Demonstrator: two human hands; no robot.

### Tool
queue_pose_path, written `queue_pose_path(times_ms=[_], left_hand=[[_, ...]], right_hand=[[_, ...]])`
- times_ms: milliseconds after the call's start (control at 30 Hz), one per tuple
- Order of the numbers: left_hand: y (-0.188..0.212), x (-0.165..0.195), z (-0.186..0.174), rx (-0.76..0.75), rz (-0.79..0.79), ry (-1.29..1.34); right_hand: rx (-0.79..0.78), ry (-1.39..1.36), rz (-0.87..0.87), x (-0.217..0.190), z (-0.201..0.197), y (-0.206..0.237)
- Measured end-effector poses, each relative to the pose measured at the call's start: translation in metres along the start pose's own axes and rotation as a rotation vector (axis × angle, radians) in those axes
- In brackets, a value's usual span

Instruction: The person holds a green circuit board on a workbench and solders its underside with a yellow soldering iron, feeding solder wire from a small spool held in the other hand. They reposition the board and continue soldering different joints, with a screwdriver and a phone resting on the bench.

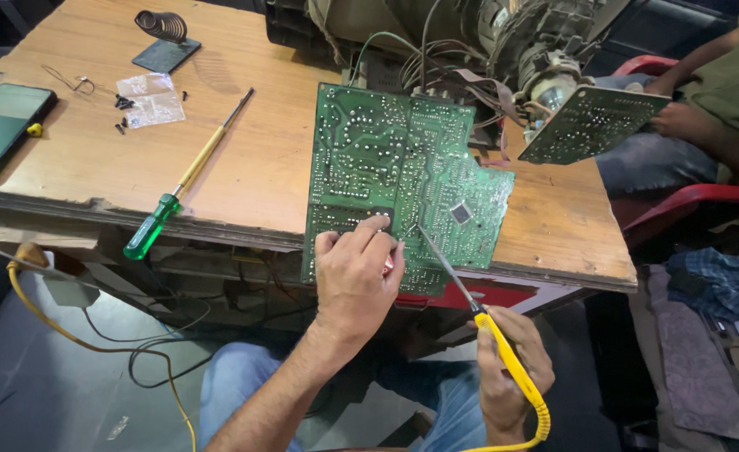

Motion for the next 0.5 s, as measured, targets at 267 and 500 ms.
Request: queue_pose_path(times_ms=[267, 500], left_hand=[[0.0, 0.0, 0.001, -0.008, -0.004, -0.011], [-0.001, 0.001, 0.001, -0.008, -0.005, -0.011]], right_hand=[[-0.008, -0.043, 0.022, 0.001, 0.003, -0.001], [-0.036, 0.067, -0.08, -0.014, 0.004, -0.005]])
Point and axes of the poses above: each hand's wrist, its own y-axis away from the middle knuckle, its own z-axis out of the palm, x = y × z, the point moved 3 cm from there along -y, towards the middle knuckle, and after that the axes turned 5 degrees about -z, right-handed, at the moved point
